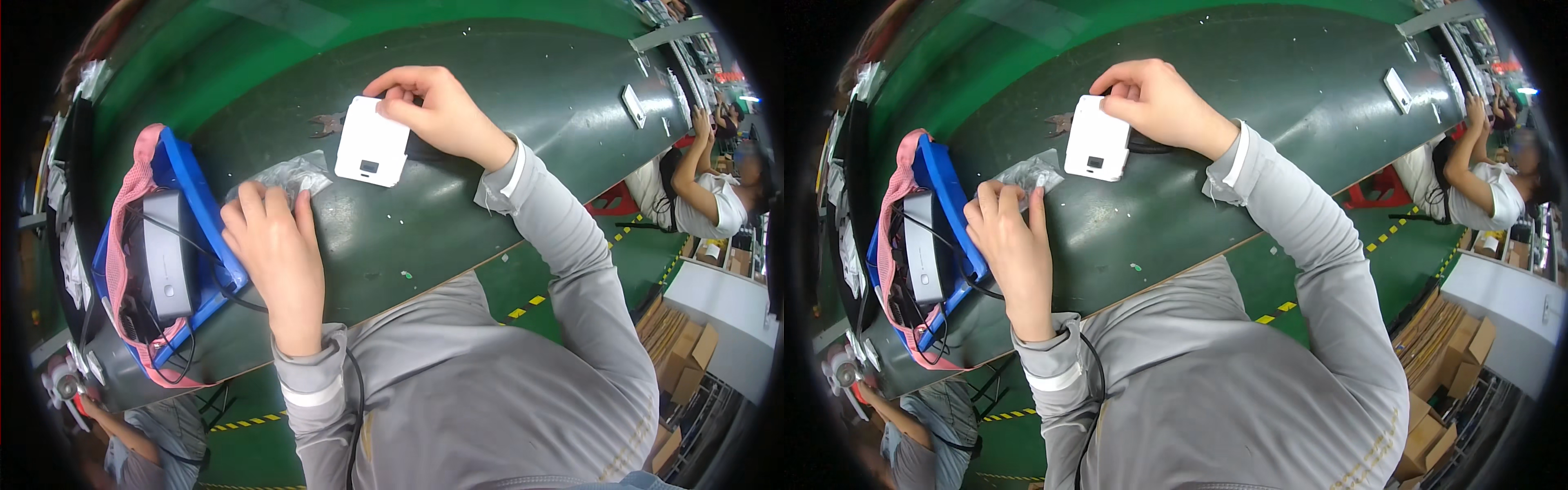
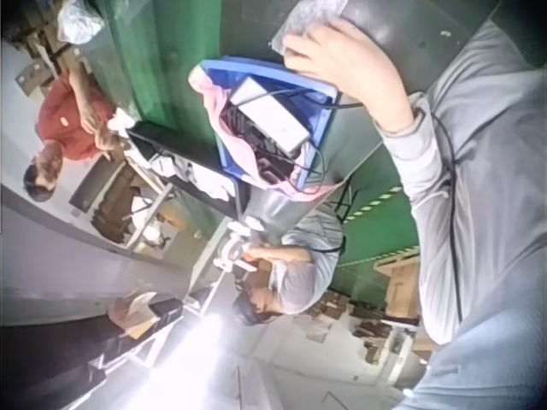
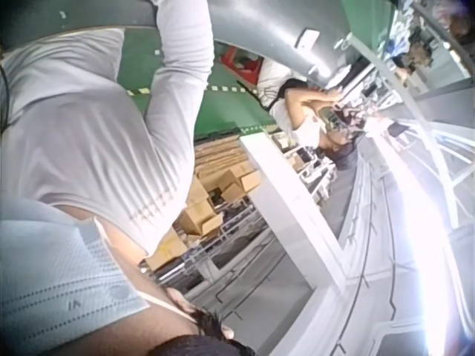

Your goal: The person picks up plastic casings, trims excess plastic from them using pliers, and slides the casings down the assembly line table.

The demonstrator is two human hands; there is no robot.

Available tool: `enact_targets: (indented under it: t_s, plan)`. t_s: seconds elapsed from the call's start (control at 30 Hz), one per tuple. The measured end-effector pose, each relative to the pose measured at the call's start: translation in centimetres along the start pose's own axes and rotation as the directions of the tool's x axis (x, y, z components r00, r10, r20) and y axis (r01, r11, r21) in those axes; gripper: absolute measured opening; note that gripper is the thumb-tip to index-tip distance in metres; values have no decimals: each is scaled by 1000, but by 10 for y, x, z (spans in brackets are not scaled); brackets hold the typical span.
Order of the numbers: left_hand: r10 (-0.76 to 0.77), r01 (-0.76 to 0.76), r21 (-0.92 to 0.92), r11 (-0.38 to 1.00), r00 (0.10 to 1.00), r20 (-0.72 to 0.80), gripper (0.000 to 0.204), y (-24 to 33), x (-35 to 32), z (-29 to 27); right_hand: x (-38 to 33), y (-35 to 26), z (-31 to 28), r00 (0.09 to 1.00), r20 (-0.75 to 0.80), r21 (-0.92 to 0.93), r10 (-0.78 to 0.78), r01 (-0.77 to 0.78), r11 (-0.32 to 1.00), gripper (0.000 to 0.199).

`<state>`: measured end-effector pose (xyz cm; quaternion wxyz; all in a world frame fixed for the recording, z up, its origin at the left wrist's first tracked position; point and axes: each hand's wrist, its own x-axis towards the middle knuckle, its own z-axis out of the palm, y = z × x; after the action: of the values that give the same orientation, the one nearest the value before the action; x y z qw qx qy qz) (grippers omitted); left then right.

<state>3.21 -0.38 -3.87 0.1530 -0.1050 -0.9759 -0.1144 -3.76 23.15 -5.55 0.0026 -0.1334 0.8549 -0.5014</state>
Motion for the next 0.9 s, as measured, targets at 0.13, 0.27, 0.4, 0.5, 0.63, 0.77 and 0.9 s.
enact_targets:
  t_s: [0.13,0.27,0.4,0.5,0.63,0.77,0.9]
  plan:
    - [97,-94,-98,991,995,33,22,-2,2,4,1,2,-2,989,-141,287,46,-3,958,26]
    - [225,-202,-195,960,969,104,28,3,5,0,-1,-4,-9,977,-163,461,135,-46,886,27]
    - [130,-130,-206,970,991,-18,24,3,7,8,1,-1,-10,968,-179,541,177,-53,840,28]
    - [112,-109,-117,987,993,23,20,-1,5,4,2,-6,-11,976,-134,504,172,-82,860,30]
    - [-36,-43,-595,803,992,-119,6,-6,5,-6,-2,-21,-3,999,-6,576,41,-30,817,30]
    - [-132,384,-917,-109,909,396,14,2,5,-26,-18,-53,12,972,-4,468,-235,210,858,28]
    - [-18,330,-928,-175,941,338,19,4,-11,-46,-26,-74,33,898,-94,240,-429,439,866,27]
